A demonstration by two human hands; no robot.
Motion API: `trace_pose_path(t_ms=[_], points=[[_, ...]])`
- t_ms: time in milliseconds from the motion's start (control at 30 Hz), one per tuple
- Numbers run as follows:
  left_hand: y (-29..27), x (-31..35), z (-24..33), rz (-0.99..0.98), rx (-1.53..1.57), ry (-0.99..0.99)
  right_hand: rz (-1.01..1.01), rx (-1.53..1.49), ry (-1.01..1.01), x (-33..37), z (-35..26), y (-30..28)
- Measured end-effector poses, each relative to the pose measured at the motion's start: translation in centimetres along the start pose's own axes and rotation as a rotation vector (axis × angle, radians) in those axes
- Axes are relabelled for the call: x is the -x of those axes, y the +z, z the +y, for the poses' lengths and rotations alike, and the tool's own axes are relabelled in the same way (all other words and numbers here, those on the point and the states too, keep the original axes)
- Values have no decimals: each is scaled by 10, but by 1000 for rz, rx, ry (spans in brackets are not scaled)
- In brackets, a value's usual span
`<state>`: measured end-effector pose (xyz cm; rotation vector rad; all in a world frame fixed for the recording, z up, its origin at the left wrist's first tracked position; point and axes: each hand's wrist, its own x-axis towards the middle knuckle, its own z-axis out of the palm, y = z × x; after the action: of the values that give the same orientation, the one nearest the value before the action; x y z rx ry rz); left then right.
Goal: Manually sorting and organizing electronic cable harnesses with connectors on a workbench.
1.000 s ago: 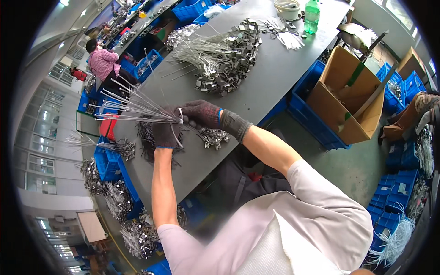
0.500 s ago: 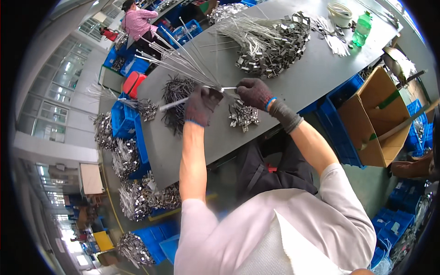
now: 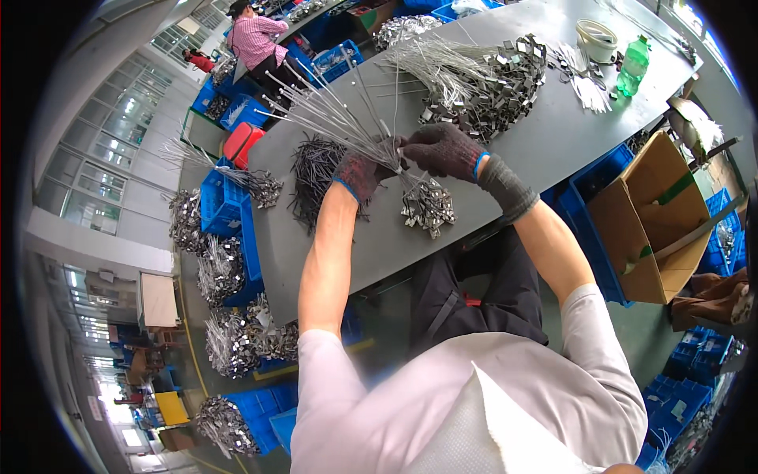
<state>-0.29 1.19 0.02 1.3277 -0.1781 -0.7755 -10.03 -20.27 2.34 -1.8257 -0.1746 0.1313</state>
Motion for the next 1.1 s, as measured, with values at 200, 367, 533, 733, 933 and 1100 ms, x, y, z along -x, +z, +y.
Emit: trace_pose_path(t_ms=[200, 367, 533, 733, 933, 1100], points=[[-23, -7, 7, -113, -240, 38, 74, -58, -169, 2, -3, 14], [8, 14, 25, -45, -1443, 567, 152, 315, -732, -27, 72, 22], [18, 15, 12, 139, -1658, 1072, -207, -752, 87, -21, 67, 29], [2, 12, -9, 380, -1863, 897, 153, -340, 19, -24, 50, 43], [11, 47, -41, 298, -122, 454, 542, 637, -293, -15, 63, 41], [22, 46, -37, 330, -209, 508, 567, 574, -262, -16, 75, 42]])
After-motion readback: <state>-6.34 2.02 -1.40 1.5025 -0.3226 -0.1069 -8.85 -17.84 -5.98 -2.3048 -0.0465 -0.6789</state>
